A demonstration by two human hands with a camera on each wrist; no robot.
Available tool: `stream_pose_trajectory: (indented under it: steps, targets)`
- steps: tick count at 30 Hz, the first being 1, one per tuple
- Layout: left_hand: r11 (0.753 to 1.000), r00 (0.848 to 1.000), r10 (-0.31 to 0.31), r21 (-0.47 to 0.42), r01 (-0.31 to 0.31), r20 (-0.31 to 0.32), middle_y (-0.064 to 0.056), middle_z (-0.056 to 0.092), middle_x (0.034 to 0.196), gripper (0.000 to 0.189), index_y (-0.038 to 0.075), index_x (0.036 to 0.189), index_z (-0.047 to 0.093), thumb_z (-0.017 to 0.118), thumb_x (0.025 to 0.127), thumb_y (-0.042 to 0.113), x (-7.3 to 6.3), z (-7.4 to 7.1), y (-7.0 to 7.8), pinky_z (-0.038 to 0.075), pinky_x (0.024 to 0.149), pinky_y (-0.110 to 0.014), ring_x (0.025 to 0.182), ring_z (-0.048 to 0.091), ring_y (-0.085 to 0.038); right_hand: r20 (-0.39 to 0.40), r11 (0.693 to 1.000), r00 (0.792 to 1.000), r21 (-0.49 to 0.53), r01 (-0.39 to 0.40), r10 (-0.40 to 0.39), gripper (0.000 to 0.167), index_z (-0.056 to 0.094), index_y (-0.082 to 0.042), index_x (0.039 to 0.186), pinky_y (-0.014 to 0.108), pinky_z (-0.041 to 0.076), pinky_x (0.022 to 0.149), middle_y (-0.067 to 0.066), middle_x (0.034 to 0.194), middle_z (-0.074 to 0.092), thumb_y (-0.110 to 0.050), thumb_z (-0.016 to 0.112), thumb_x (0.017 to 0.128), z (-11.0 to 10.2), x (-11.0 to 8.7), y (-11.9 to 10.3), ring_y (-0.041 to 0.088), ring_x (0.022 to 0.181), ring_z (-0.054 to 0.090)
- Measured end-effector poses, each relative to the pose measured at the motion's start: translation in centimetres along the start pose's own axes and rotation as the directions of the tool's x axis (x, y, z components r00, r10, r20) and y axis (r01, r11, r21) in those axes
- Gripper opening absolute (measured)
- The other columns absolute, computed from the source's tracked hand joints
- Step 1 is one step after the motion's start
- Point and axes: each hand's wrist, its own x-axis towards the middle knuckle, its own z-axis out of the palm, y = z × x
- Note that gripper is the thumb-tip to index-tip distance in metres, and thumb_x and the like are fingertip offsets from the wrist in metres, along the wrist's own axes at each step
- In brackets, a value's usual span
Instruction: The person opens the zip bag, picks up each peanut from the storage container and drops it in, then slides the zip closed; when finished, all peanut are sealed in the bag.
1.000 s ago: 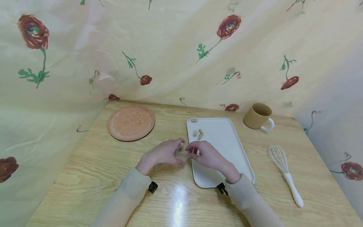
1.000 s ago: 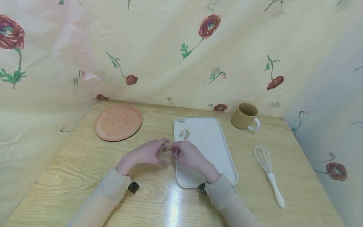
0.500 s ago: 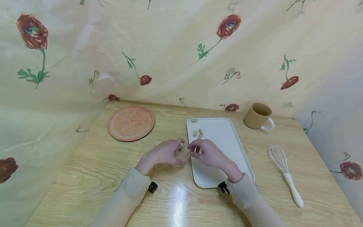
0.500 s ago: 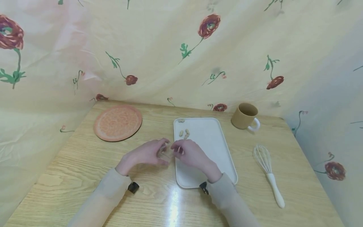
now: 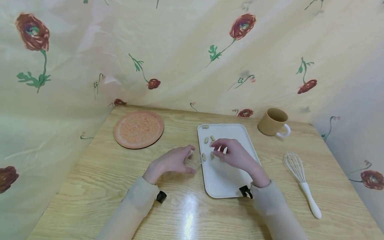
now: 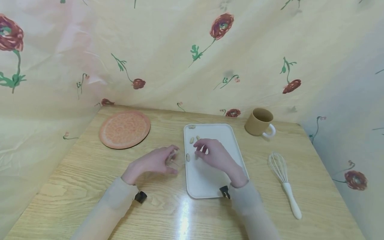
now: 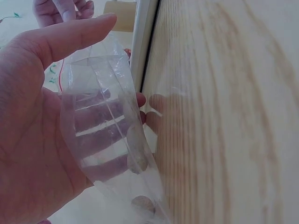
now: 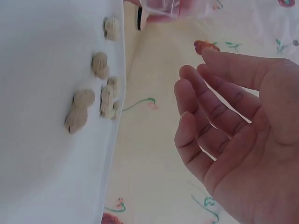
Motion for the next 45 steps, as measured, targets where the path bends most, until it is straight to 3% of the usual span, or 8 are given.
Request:
stream_pose_trajectory:
  steps: [9, 19, 26, 28, 45]
  targets:
    - [1.000, 1.000, 0.011, -0.005, -0.011, 0.004, -0.004, 0.062, 0.120, 0.081, 0.011, 0.146, 0.040, 0.079, 0.083, 0.042, 0.0, -0.1, 0.0, 0.046, 0.093, -0.037, 0.108, 0.058, -0.019, 0.002, 0.997, 0.998, -0.058, -0.058, 0.058, 0.022, 0.069, 0.001, 0.108, 0.032, 0.049, 0.067, 0.006, 0.090, 0.067, -0.001, 0.075, 0.087, -1.8, -0.6, 2.5, 0.019, 0.078, 0.061]
    - [1.000, 1.000, 0.001, -0.013, -0.001, 0.010, -0.007, 0.061, 0.126, 0.080, 0.011, 0.147, 0.040, 0.079, 0.084, 0.042, -0.2, -0.1, -0.1, 0.046, 0.095, -0.038, 0.114, 0.058, -0.022, 0.162, 0.979, 0.970, -0.120, -0.164, 0.182, 0.024, 0.068, 0.001, 0.108, 0.033, 0.045, 0.066, 0.006, 0.088, 0.062, -0.005, 0.075, 0.086, -0.7, -0.3, 3.9, 0.018, 0.072, 0.053]
    - [1.000, 1.000, 0.011, 0.000, -0.011, 0.007, -0.007, 0.062, 0.123, 0.080, 0.010, 0.146, 0.040, 0.079, 0.084, 0.041, -0.2, -0.1, 0.0, 0.046, 0.094, -0.038, 0.111, 0.059, -0.021, 0.284, 0.950, 0.910, -0.176, -0.258, 0.300, 0.018, 0.069, -0.006, 0.106, 0.035, 0.047, 0.071, 0.004, 0.086, 0.060, -0.005, 0.073, 0.088, 0.1, -0.3, 4.1, 0.020, 0.077, 0.054]
    - [1.000, 1.000, 0.013, 0.001, -0.013, 0.006, -0.007, 0.062, 0.123, 0.079, 0.010, 0.146, 0.040, 0.079, 0.084, 0.042, -0.1, 0.0, -0.1, 0.046, 0.094, -0.038, 0.110, 0.059, -0.021, 0.294, 0.944, 0.902, -0.186, -0.271, 0.317, 0.017, 0.069, -0.007, 0.104, 0.034, 0.047, 0.071, 0.003, 0.084, 0.060, -0.004, 0.073, 0.088, 0.2, -0.3, 4.1, 0.020, 0.076, 0.054]
    - [1.000, 1.000, 0.007, -0.001, -0.007, 0.004, -0.004, 0.062, 0.120, 0.080, 0.011, 0.147, 0.040, 0.079, 0.084, 0.042, -0.1, 0.0, -0.1, 0.046, 0.092, -0.037, 0.106, 0.058, -0.018, 0.263, 0.947, 0.923, -0.233, -0.220, 0.279, 0.006, 0.069, -0.007, 0.094, 0.034, 0.047, 0.069, 0.001, 0.082, 0.060, -0.002, 0.070, 0.090, 0.1, -0.5, 3.8, 0.019, 0.074, 0.053]
